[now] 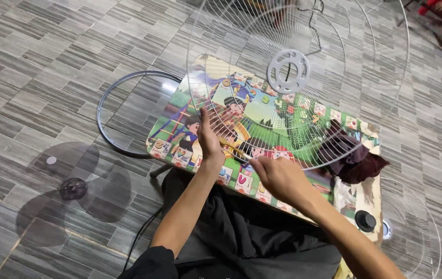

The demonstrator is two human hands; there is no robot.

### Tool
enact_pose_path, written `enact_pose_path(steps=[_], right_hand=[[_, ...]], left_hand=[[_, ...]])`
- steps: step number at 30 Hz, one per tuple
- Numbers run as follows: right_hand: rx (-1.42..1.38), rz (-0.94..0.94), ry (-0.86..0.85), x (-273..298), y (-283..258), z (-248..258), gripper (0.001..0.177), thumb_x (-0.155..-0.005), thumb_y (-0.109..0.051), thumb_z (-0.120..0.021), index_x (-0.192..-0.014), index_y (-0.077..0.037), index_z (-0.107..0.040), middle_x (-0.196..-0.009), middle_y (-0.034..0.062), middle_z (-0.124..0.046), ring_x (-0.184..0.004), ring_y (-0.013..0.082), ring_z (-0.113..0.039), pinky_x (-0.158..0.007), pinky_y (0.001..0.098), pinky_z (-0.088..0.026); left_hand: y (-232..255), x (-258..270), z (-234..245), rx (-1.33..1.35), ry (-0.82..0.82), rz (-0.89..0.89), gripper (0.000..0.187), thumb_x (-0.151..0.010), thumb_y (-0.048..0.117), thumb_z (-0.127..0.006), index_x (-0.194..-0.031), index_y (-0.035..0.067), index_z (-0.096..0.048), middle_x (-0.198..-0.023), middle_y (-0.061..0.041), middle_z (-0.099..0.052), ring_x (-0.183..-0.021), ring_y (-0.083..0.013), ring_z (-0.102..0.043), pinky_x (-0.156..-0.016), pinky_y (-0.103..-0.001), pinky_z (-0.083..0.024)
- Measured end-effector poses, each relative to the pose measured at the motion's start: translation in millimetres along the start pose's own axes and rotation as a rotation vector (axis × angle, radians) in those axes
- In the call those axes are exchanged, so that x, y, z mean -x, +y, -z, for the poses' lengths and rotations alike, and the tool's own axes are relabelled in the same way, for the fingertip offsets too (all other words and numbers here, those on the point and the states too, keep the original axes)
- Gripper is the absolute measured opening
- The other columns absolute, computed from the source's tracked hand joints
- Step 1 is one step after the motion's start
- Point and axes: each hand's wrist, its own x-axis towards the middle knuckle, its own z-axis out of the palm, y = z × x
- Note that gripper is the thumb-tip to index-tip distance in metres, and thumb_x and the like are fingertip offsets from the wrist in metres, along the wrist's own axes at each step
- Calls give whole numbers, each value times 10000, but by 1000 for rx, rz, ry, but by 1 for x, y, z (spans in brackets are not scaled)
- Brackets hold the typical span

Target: Cleaning an electric fan guard using a small brush to remove dust from the wire mesh

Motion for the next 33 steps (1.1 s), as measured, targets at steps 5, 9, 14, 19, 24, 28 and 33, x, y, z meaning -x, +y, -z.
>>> enact_pose_path(steps=[5,9,14,19,24,28,33], right_hand=[[871,115,922,10,112,33,90,-1039,-144,-516,-970,-147,-573,-828,40,-575,-671,180,-513,-557,352,-417],[79,-167,1001,20,196,75,577,-1102,-299,-855,-769,-7,-485,-1541,387,-343,-1431,593,-329,-989,819,-424],[-1171,78,946,-14,248,25,420,-1031,-51,-572,-1377,16,-342,-1251,142,-488,-1285,246,-548,-1203,380,-432],[-1580,-222,1365,-49,187,-14,458,-950,14,-773,-914,-191,-365,-698,50,-637,-539,289,-729,-475,457,-614],[-1625,-276,1367,-73,214,-74,352,-984,-71,-726,-927,-133,-384,-860,165,-746,-711,373,-777,-597,506,-660],[-352,-188,1352,-34,176,-44,558,-1160,-449,-359,-918,-53,-668,-771,149,-633,-672,283,-550,-585,405,-442],[113,384,859,-51,71,-21,129,-892,-197,-642,-962,-98,-686,-722,130,-662,-749,385,-676,-685,494,-523]], left_hand=[[-6,-29,24,-245,-181,213,1126,-760,799,-281,-1589,45,-169,-1705,-189,-78,-1597,-351,-65,-1236,-618,-92],[5,-36,30,-302,-195,228,1139,-717,828,-292,-1578,83,-259,-1708,-174,-70,-1600,-351,-16,-1239,-604,-44],[2,-47,18,-100,-405,215,730,-837,663,-493,-1195,54,-673,-1054,-153,-739,-941,-285,-731,-850,-460,-604],[-25,-32,5,308,-511,308,759,-921,508,-691,-1453,18,-460,-1305,-181,-623,-1158,-310,-618,-997,-442,-511],[-294,-110,121,-620,-1028,-303,353,-797,97,-792,-1146,144,-810,-1302,-178,-683,-1407,-372,-468,-1280,-417,-155],[-382,-183,138,-90,-438,221,969,-529,-146,-683,-1429,151,-479,-1160,-187,-617,-656,-296,-586,-516,-446,-582],[-254,-85,102,-403,-427,214,821,-614,8,-732,-1352,47,-373,-994,-194,-568,-824,-270,-569,-651,-460,-478]])
